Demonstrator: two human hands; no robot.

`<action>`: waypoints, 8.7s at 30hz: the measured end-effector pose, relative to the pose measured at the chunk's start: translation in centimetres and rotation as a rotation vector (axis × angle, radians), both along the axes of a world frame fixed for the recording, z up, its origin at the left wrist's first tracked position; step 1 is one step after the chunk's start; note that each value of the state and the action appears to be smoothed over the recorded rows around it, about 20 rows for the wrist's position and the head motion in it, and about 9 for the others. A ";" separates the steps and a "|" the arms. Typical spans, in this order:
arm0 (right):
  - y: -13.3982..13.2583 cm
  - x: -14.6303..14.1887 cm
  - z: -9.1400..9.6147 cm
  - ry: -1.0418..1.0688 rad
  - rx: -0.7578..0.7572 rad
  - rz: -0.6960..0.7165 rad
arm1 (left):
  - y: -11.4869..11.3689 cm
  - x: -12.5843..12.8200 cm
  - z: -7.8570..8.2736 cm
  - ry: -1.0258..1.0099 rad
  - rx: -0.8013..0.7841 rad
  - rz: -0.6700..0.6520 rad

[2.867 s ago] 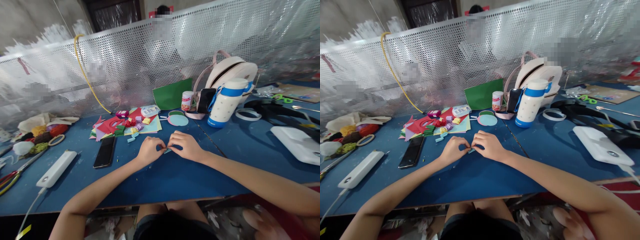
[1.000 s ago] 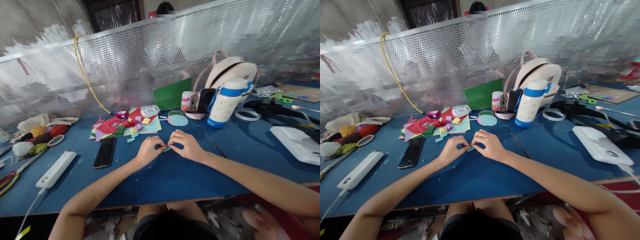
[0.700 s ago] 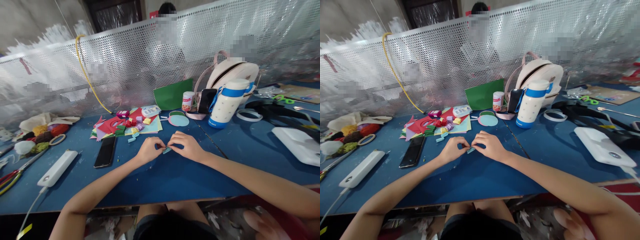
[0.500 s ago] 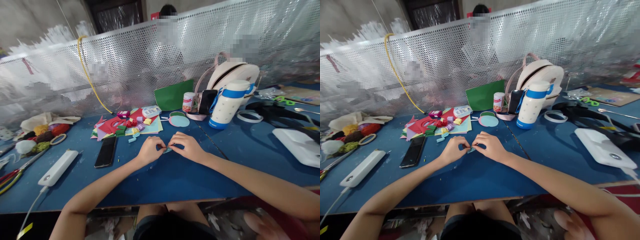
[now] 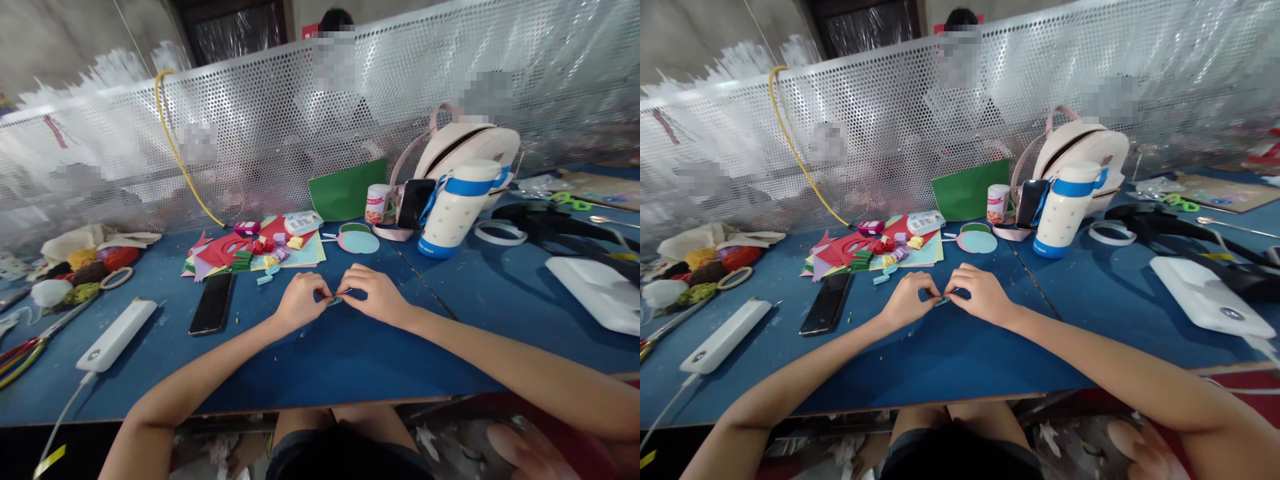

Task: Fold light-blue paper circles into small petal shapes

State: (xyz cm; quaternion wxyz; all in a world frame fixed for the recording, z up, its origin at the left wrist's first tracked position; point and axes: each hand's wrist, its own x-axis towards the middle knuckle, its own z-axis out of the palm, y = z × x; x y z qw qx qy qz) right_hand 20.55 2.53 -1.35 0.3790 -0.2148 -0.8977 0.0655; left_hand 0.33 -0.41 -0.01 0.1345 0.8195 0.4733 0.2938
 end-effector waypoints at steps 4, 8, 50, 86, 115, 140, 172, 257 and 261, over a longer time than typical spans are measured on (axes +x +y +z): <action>-0.1 0.0 0.2 -0.002 0.046 -0.029 | 0.0 -0.1 0.3 0.044 0.015 0.004; -0.1 0.0 0.3 -0.023 0.098 -0.040 | 0.0 -0.3 0.4 0.131 0.065 0.013; -0.1 -0.1 0.4 -0.088 0.147 -0.039 | -0.2 -0.5 -0.7 0.310 0.389 -0.026; 0.7 0.7 0.3 -0.149 0.114 -0.098 | 1.2 -1.3 -3.3 0.070 0.262 -0.032; 2.0 0.8 -0.2 -0.163 -0.093 -0.068 | 1.9 -2.5 -3.0 -0.533 -0.072 -0.106; 1.5 0.8 0.0 -0.175 -0.089 -0.075 | 1.3 -0.7 -2.4 -1.307 -0.774 -0.293; 1.5 0.3 -0.6 -0.201 -0.174 -0.092 | 7.1 -3.8 -1.0 0.249 0.364 -0.133; 1.9 1.2 0.1 -0.119 0.112 -0.018 | 0.3 -2.0 -3.8 -1.064 -0.564 -0.015; 1.6 1.1 0.0 -0.019 0.044 -0.006 | 0.1 -1.7 -3.9 -1.036 -0.638 -0.171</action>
